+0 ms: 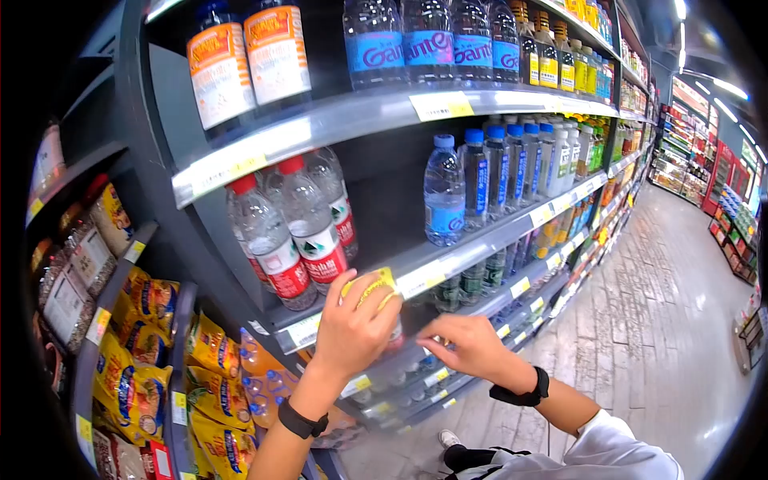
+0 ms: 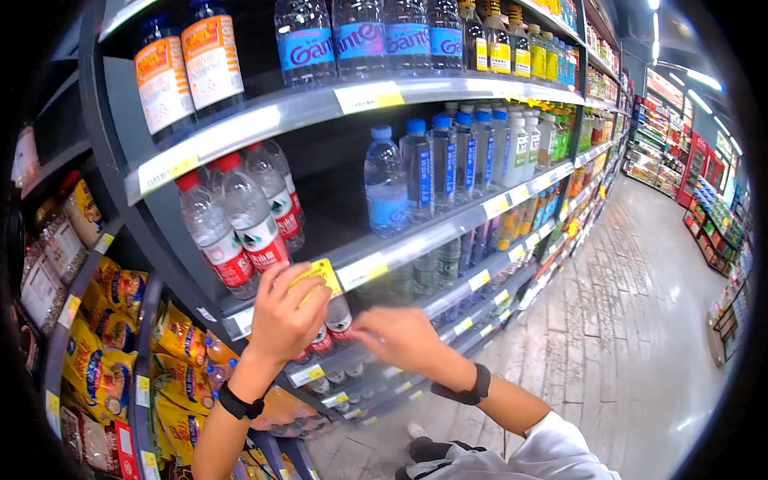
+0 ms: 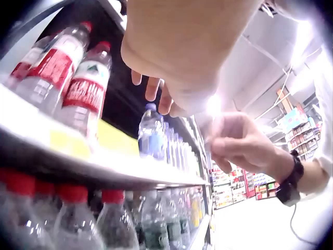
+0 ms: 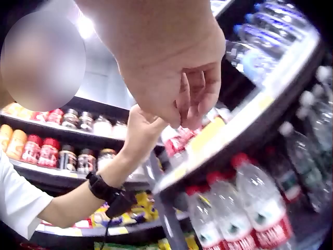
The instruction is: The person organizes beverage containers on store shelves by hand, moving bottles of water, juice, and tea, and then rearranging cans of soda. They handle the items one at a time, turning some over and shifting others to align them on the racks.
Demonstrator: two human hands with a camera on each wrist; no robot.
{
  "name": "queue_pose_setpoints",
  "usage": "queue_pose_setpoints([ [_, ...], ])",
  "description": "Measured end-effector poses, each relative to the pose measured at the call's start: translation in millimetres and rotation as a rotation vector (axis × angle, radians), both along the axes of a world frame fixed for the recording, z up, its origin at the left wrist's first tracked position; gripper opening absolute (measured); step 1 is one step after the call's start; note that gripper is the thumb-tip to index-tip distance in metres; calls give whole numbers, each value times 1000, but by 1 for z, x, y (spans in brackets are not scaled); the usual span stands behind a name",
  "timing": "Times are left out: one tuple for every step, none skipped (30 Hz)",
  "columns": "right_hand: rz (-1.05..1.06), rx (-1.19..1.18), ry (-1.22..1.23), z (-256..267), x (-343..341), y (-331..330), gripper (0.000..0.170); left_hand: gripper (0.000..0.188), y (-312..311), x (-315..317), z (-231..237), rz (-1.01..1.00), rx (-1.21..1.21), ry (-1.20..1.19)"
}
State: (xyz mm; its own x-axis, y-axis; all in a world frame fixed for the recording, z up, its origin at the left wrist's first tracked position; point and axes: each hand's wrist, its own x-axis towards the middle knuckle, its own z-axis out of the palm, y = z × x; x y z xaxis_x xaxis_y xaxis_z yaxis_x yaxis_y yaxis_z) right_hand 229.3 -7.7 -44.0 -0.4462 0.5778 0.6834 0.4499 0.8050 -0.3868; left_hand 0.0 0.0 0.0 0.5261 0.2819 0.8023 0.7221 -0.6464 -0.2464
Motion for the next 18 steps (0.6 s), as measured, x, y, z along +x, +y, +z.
queue_pose_setpoints([
  [-38,-81,-65,-22,19,-2,15,16,3,5,-17,0,-24,7],
  [-85,-158,-107,-46,39,-5,16,16,4,12,-28,6,-53,19],
  [-99,-249,-125,-87,24,-24,16,16,-4,-8,-44,16,-112,87],
  [-105,-321,-203,-109,46,-28,17,17,-4,3,-53,7,-140,21],
  [-105,-392,-270,-131,67,-32,17,17,-3,12,-57,3,-165,-34],
  [-84,-412,-267,-148,86,-39,17,20,-1,22,-55,-9,-210,-100],
  [-138,-476,-263,-164,100,-47,17,21,-3,30,-50,7,-231,-142],
  [-190,-530,-262,-175,111,-50,16,23,0,36,-47,12,-240,-203],
  [-162,-536,-256,-185,119,-53,16,24,6,44,-41,18,-241,-266],
  [-191,-592,-194,-194,128,-58,16,28,12,54,-32,3,-242,-336],
  [-221,-649,-136,-202,139,-63,15,32,19,67,-20,-11,-239,-409],
  [-194,-655,-135,-208,149,-65,15,42,30,79,-15,-18,-274,-505],
  [-187,-644,-130,-213,160,-69,14,52,45,90,-12,-41,-333,-592],
  [-183,-626,-119,-216,170,-72,13,59,59,104,-10,-34,-370,-702],
  [-162,-619,-111,-216,185,-74,13,67,74,120,-8,-31,-399,-812],
  [-171,-618,-89,-212,202,-77,13,76,92,131,-8,32,-412,-830],
  [-175,-606,-69,-212,220,-76,13,86,109,138,-9,96,-413,-850],
  [-186,-504,-110,-227,243,-75,14,94,123,143,-9,24,-454,-919],
])
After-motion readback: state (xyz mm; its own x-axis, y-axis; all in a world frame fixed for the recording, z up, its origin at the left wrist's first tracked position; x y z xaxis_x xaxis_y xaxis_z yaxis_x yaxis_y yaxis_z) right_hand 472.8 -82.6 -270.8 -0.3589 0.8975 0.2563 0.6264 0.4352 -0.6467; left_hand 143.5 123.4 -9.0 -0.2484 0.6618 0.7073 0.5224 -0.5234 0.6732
